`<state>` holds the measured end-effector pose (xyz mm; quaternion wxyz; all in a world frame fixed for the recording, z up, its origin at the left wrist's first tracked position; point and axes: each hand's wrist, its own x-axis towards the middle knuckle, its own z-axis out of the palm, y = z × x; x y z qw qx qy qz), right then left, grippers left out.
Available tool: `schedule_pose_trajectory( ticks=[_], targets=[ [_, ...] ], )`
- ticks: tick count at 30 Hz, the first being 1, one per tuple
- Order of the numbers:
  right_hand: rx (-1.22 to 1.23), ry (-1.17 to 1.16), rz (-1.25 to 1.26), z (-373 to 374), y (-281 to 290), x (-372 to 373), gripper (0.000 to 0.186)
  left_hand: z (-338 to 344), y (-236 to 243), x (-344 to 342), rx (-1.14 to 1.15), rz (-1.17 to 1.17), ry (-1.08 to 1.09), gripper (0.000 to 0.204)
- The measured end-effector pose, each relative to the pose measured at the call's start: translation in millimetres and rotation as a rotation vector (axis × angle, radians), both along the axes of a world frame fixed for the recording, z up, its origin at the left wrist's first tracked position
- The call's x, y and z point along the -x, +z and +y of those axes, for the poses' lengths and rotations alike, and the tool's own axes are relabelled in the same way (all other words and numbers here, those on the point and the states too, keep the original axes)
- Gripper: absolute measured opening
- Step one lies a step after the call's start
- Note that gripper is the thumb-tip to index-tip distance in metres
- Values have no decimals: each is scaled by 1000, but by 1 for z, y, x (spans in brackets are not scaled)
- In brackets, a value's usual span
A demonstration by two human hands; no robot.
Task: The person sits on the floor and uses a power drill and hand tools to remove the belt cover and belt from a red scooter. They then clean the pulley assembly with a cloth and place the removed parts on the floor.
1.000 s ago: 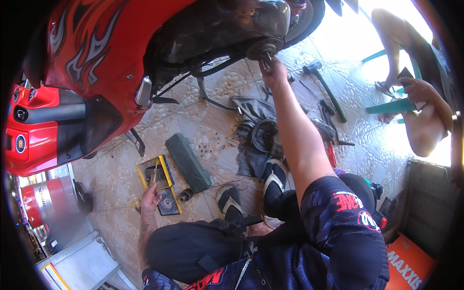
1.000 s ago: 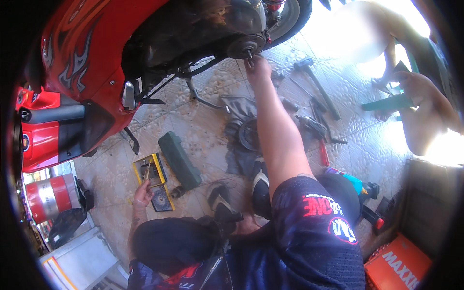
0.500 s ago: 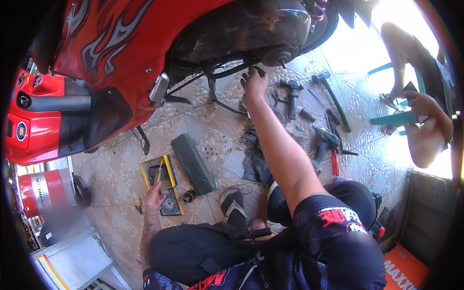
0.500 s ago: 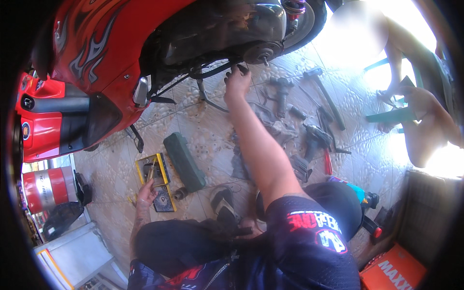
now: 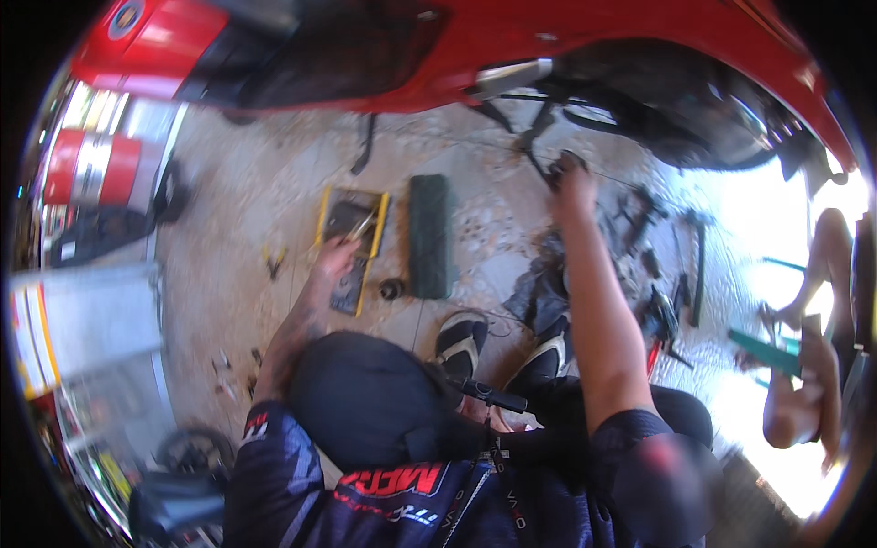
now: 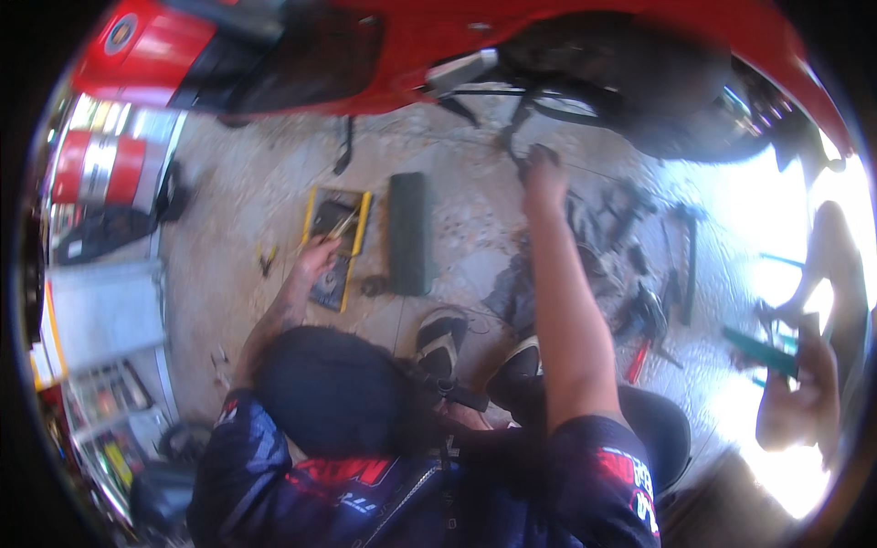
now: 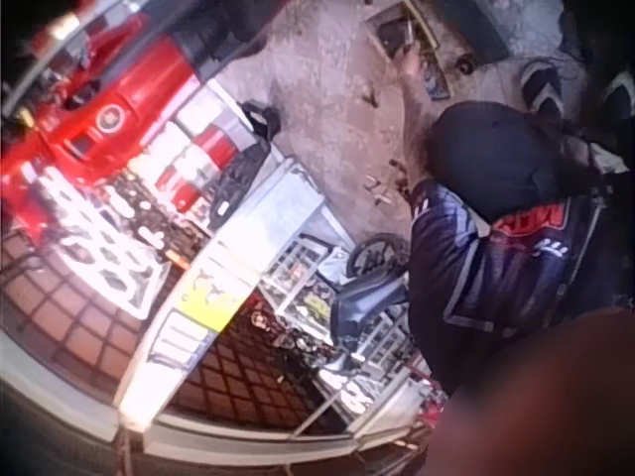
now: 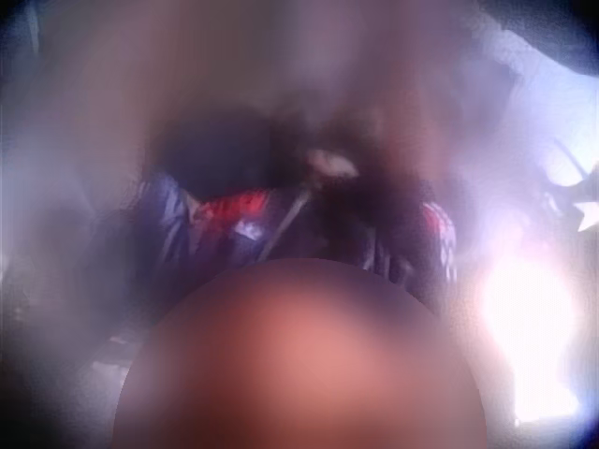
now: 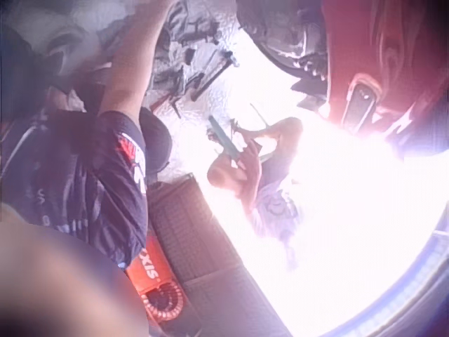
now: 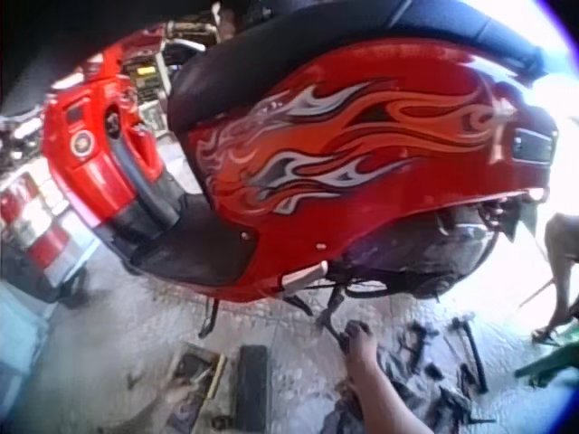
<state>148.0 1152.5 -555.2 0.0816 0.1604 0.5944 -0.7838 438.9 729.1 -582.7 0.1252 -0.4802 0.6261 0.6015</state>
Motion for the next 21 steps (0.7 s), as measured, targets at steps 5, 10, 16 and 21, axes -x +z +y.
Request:
schedule_pose_trajectory(
  ticks=[5,10,16,21],
  targets=[
    [-61,298,-153,16,23,-7,27,8,2,1,42,29,-19,25],
    [-686,723,33,17,64,-19,37,12,-4,-1,142,-10,-63,23],
    [-1410,1388,387,47,139,-33,47,-1,-38,-6,363,20,-295,19],
    [-1430,1393,384,100,208,-71,59,1,-49,-7,316,10,-306,23]
  ],
)
